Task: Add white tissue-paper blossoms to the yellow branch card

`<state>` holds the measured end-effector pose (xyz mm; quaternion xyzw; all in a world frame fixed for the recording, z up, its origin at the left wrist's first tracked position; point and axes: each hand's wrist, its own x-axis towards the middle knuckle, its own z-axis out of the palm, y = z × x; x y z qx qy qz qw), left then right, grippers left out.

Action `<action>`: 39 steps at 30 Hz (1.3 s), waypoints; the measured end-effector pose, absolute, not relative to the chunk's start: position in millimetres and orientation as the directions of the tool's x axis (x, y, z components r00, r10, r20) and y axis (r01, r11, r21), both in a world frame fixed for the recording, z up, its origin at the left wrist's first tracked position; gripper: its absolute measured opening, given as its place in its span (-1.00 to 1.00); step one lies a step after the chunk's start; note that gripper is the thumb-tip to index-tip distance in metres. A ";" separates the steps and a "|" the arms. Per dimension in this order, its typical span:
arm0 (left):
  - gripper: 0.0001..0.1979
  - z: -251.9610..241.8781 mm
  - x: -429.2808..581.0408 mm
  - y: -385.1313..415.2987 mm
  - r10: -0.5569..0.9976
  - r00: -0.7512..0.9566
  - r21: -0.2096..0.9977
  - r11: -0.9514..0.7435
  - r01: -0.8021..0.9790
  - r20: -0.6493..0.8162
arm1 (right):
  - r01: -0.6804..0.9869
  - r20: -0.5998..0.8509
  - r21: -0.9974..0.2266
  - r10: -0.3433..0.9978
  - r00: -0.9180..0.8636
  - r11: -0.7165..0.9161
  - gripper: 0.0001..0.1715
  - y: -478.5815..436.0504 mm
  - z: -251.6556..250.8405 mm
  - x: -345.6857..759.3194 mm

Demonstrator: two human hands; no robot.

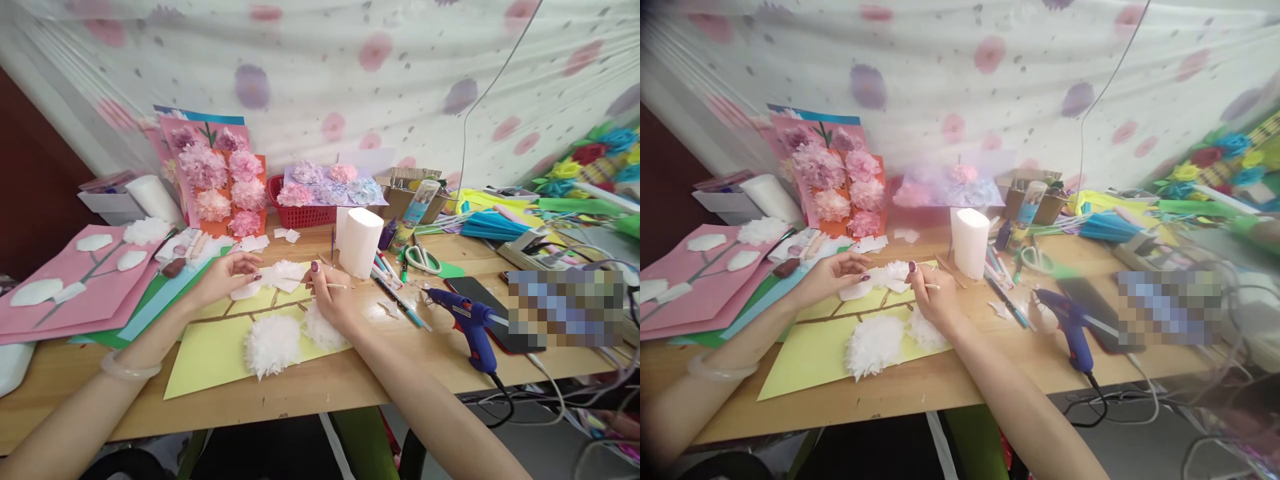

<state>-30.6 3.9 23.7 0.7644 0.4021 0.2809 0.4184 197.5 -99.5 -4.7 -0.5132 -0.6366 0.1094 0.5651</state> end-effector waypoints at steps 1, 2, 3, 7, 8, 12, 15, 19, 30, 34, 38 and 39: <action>-0.45 26.0 -31.0 4.2 0.855 0.507 0.859 -0.337 0.385 0.108 | 0.532 0.608 -0.720 0.775 0.172 0.446 -0.24 -99.0 -4.4 197.5; -0.47 28.5 -30.9 4.1 0.857 0.501 0.853 -0.347 0.390 0.120 | 0.538 0.610 -0.718 0.772 0.180 0.441 -0.25 -98.7 -3.9 197.5; -0.50 30.8 -30.2 3.6 0.854 0.505 0.845 -0.359 0.395 0.126 | 0.546 0.611 -0.715 0.769 0.187 0.436 -0.25 -98.6 -3.4 197.5; -0.66 32.9 -19.5 1.2 0.803 0.590 0.808 -0.402 0.430 0.085 | 0.564 0.595 -0.729 0.766 0.242 0.388 -0.31 -97.1 -2.7 197.6; -0.69 30.6 -15.5 1.4 0.793 0.606 0.800 -0.407 0.441 0.070 | 0.561 0.584 -0.740 0.768 0.264 0.371 -0.33 -96.5 -3.1 197.5; -0.75 14.7 -0.9 5.6 0.773 0.632 0.746 -0.456 0.485 0.061 | 0.523 0.586 -0.766 0.742 0.326 0.375 -0.33 -96.8 -4.5 196.9; -0.77 5.9 4.3 8.3 0.779 0.619 0.712 -0.490 0.503 0.099 | 0.510 0.643 -0.739 0.686 0.340 0.440 -0.24 -101.4 -2.8 196.2; -0.79 4.3 6.0 8.2 0.790 0.602 0.705 -0.493 0.510 0.117 | 0.559 0.700 -0.658 0.683 0.208 0.505 -0.21 -105.6 -0.7 195.7; -0.45 3.9 -7.9 8.2 0.714 0.659 0.517 -0.667 0.537 0.238 | 0.696 0.702 -0.541 0.709 0.066 0.472 -0.35 -100.3 -2.7 197.8; -0.16 -0.4 -12.3 7.9 0.723 0.680 0.510 -0.634 0.582 0.123 | 0.721 0.732 -0.464 0.681 -0.014 0.514 -0.41 -101.4 -5.4 199.5; -0.09 -6.5 -13.7 12.6 0.670 0.739 0.537 -0.649 0.539 0.068 | 0.787 0.727 -0.366 0.680 -0.090 0.496 -0.44 -101.0 -3.3 198.6; -0.08 -8.3 -14.0 14.2 0.660 0.748 0.536 -0.658 0.529 0.071 | 0.798 0.724 -0.341 0.680 -0.115 0.498 -0.44 -100.1 -1.1 196.7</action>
